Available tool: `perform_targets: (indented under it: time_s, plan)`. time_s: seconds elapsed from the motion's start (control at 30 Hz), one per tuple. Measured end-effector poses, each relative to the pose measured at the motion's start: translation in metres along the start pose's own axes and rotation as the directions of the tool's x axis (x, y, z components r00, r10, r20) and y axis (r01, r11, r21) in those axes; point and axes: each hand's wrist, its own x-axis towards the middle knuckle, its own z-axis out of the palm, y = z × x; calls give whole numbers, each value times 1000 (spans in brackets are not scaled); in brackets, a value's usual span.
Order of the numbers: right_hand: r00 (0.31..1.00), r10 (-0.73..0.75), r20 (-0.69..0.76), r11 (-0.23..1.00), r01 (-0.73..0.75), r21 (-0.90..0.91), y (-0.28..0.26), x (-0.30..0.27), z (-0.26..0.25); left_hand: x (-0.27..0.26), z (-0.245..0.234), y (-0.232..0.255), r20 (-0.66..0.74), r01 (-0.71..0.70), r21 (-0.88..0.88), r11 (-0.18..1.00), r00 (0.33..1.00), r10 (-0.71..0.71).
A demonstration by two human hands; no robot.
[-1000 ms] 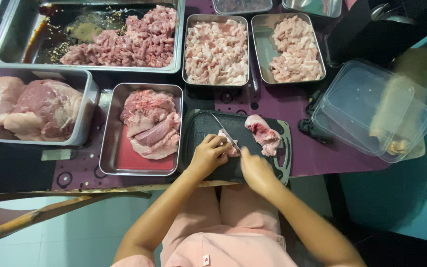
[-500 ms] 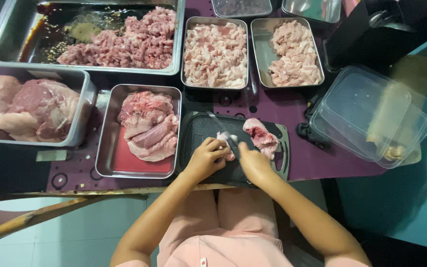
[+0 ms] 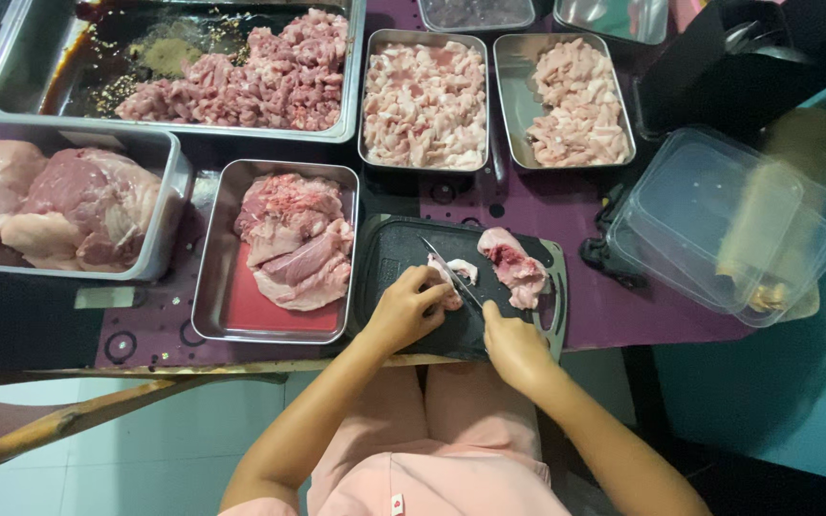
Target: The person slices a piece of raw meat into smaller portions using a knife on a cutting board, then places the sliced pieces into a metal tray.
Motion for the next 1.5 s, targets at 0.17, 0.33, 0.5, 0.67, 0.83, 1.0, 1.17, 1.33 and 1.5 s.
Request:
perform_targets:
  time_s: [0.17,0.33,0.5,0.67,0.83,1.0,1.17,1.33,1.5]
  plan:
    - [992,-89,-89,996,90,3,-10,59,23,2,-1,-2,8,-26,15,1000,1000,26]
    - [981,-81,-176,985,106,138,0,87,3,-2,-5,1,-13,-48,-5,999,999,48]
    - [990,-58,-128,952,93,291,9,2,-31,-1,-4,0,-4,-3,5,1000,1000,3]
    - [997,24,77,949,-47,310,0,-43,-31,1,1,-4,-14,-10,61,998,1000,11]
    - [998,-10,60,973,-4,229,-2,-39,-20,1,6,-9,17,1,81,997,1000,-3]
    - [998,-46,49,969,33,244,-8,-4,-13,0,7,-15,16,-18,74,997,1000,17]
    - [997,-72,39,972,62,229,-24,44,-10,-1,10,-18,21,10,73,997,1000,-12]
    - [996,-47,79,945,19,325,-8,2,-12,0,12,-17,11,30,117,993,999,-31]
    - [997,-36,74,935,7,354,3,-22,5,-5,15,-23,41,11,73,997,999,-14]
